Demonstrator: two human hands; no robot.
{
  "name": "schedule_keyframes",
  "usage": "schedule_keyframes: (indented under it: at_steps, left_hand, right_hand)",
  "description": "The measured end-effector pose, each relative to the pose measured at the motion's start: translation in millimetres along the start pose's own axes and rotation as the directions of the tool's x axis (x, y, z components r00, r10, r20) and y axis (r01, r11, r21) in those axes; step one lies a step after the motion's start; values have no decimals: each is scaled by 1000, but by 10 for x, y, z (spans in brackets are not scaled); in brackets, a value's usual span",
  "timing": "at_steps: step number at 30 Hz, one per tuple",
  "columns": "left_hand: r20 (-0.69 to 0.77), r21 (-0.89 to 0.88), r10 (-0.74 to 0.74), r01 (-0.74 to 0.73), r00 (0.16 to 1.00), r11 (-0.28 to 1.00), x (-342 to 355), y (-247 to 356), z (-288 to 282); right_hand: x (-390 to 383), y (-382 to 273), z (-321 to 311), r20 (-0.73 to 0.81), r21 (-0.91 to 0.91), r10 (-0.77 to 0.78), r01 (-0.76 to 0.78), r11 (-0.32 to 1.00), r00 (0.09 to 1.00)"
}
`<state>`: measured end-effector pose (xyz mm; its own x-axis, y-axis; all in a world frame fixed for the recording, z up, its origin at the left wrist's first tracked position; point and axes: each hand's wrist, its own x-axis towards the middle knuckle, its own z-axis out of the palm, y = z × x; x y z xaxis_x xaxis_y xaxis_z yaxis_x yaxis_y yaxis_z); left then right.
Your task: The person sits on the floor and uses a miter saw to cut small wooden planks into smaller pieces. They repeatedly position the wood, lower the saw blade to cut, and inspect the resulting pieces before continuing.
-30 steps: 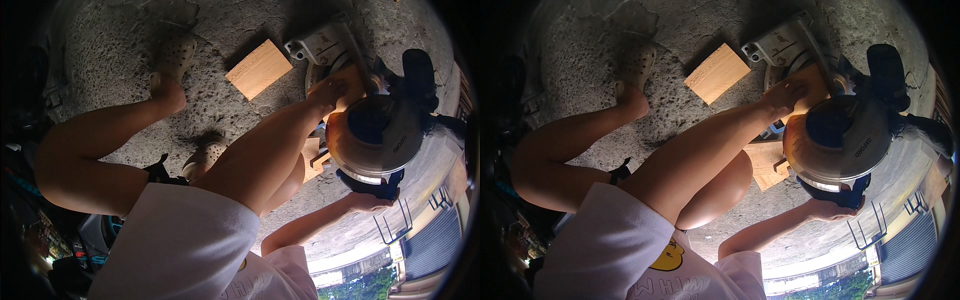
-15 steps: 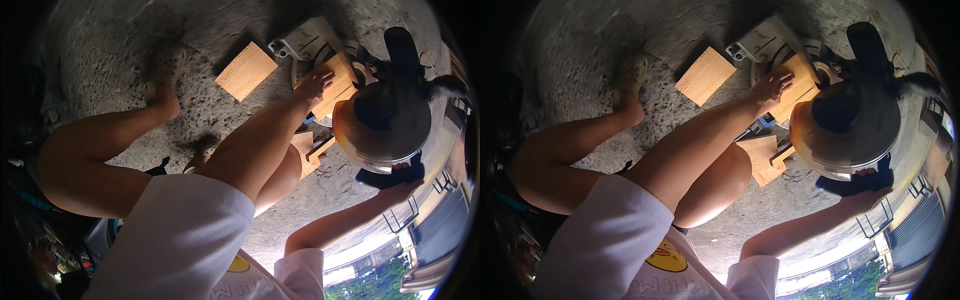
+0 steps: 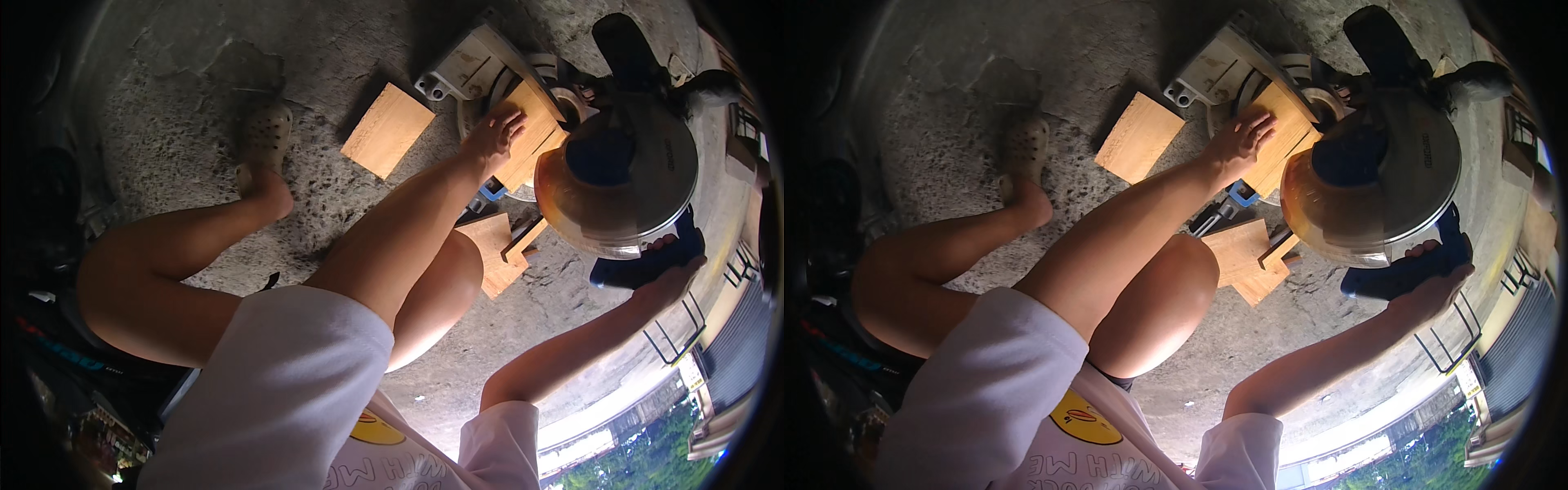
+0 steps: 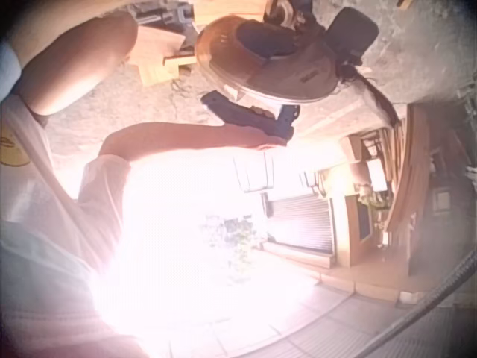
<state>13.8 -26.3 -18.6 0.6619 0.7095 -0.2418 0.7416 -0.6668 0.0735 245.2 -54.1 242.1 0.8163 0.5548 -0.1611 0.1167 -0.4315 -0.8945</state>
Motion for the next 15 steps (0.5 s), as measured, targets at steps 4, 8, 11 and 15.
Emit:
schedule_keyframes:
  at_steps: [4,8,11,15]
  left_hand:
    - [2,26,10,-10,1000,1000,13,8,13]
    - [-18,2,-12,12,1000,1000,-18,-27,55]
    - [-20,-1,2,-2,1000,1000,-11,-9,39]
    - [-35,-31,3,-4,999,1000,4,3,38]
  right_hand:
    - [-91,3,32,-3,-20,-50,50,999,999]
    - [-160,19,101,28,1,-79,79,997,996]
    - [-215,35,88,29,3,-101,100,995,994]
    - [-240,86,58,47,30,-134,133,991,990]
